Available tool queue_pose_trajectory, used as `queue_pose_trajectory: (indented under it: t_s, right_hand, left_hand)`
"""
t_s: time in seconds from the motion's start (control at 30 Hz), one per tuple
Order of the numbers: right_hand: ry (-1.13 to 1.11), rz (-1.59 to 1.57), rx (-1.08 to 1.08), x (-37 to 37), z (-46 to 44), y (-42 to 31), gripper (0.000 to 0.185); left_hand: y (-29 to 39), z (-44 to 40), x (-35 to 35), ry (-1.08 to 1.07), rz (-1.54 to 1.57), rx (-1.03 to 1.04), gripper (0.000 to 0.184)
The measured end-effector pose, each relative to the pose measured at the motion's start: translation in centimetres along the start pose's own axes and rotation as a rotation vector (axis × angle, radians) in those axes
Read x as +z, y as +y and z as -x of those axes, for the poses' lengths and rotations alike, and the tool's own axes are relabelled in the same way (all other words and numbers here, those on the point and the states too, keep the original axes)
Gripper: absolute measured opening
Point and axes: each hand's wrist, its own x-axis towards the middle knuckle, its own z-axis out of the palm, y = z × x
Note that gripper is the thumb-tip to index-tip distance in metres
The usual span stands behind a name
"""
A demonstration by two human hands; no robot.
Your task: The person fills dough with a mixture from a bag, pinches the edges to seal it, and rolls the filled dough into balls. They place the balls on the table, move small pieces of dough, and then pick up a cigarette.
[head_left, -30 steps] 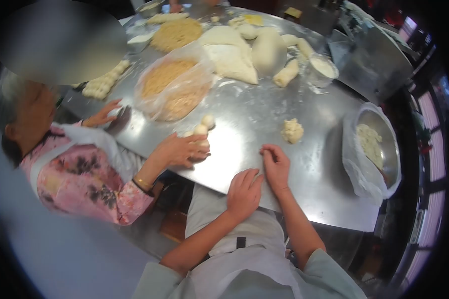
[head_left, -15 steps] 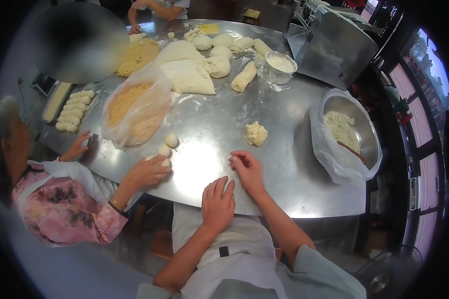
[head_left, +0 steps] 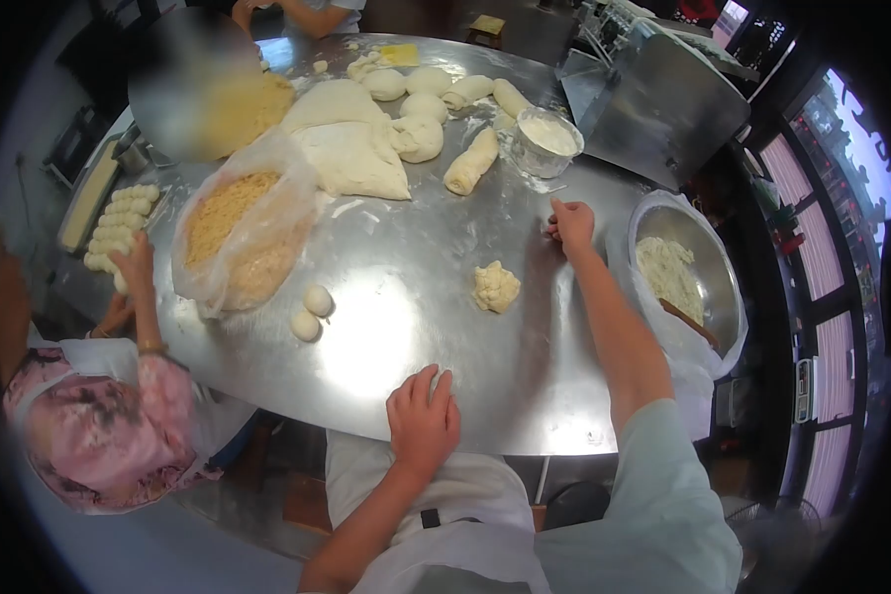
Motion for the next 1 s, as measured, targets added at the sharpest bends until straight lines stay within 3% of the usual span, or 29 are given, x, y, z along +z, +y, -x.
queue_pose_trajectory:
  t_s: [0.1, 0.27, 0.33, 0.5, 0.8, 0.9, 1.0]
  right_hand:
    - [-0.074, -0.211, 0.145, 0.3, -7.2, 2.8, 0.041]
    - [-0.108, 0.036, 0.029, 1.9, -14.3, 5.5, 0.043]
    - [-0.157, 0.177, 0.073, 2.1, -14.5, 4.3, 0.038]
    - [-0.154, 0.161, 0.073, 1.3, -12.7, 3.2, 0.031]
    - [-0.194, 0.6, -0.272, 0.3, -7.9, 2.7, 0.031]
    - [-0.198, 0.18, -0.162, 0.2, -4.6, 3.0, 0.031]
    - [-0.186, -0.045, -0.121, -0.5, -0.8, 3.9, 0.031]
  left_hand:
    - [0.0, -0.3, 0.3, 0.015, -0.031, 0.016, 0.041]
    - [-1.1, -0.1, -0.5, 0.011, -0.006, -0.001, 0.044]
    - [-0.9, 0.0, -1.0, 0.016, -0.02, -0.02, 0.044]
    - [-0.4, 0.5, -0.7, 0.051, -0.059, -0.016, 0.044]
    - [-0.1, 0.8, -0.5, 0.091, -0.093, -0.023, 0.043]
    - [0.0, 1.0, -0.6, 0.1, -0.106, -0.023, 0.042]
    - [0.0, 1.2, -0.3, 0.125, -0.116, -0.022, 0.042]
